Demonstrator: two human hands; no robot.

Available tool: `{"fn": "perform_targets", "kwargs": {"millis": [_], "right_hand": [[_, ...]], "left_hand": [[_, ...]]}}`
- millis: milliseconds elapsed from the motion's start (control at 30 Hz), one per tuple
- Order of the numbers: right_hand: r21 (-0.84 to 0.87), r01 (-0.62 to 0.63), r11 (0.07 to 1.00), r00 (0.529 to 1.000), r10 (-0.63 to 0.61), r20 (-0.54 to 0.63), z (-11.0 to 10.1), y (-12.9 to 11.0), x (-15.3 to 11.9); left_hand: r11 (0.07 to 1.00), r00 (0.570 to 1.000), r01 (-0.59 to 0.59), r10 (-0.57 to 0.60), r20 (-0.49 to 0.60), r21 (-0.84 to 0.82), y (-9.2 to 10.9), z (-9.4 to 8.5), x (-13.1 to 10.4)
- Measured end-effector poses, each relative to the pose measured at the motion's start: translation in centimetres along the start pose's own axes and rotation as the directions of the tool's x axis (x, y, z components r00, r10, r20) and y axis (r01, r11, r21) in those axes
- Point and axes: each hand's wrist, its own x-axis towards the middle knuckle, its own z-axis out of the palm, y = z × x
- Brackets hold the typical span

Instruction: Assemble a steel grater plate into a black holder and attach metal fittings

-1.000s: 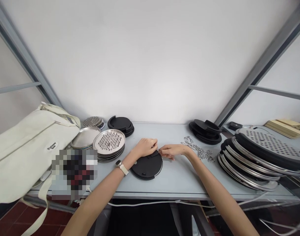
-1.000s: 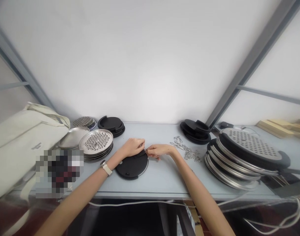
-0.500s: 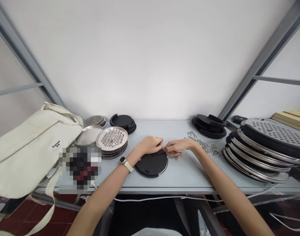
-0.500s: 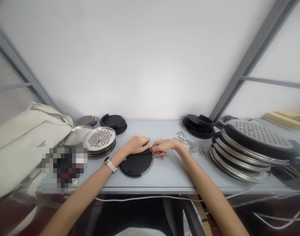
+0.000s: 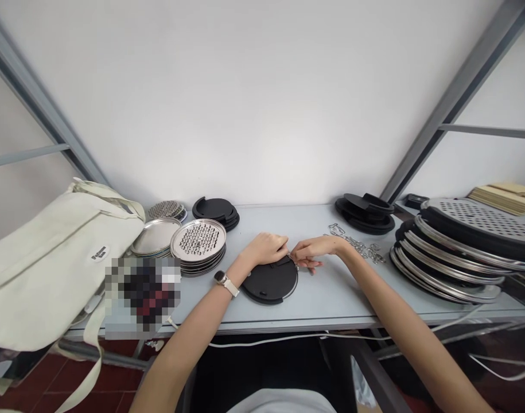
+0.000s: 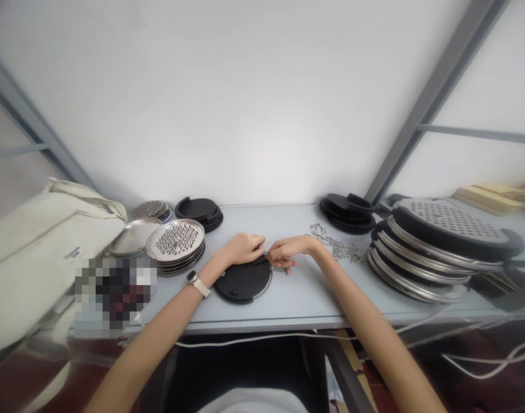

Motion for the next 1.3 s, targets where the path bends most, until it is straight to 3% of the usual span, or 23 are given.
{"fn": "perform_targets", "kwargs": {"millis": [600, 933, 1300], "right_hand": [[-0.034, 0.02, 0.999, 0.999, -0.019, 0.047, -0.29, 0.26, -0.63], [-0.014, 0.013, 1.0, 0.994, -0.014, -0.106, 0.13, 0.22, 0.28], [-0.042, 0.054, 0.998, 0.995, -0.057, -0.078, 0.06, 0.44, 0.11]], "left_hand": [[0.993, 0.998, 0.035, -0.03, 0.048, -0.112, 0.12, -0.31, 0.11], [0.996, 0.998, 0.05, -0.046, 0.047, -0.077, 0.08, -0.25, 0.28], [0.991, 0.989, 0.109, -0.101, 0.105, -0.077, -0.28, -0.54, 0.46]]}}
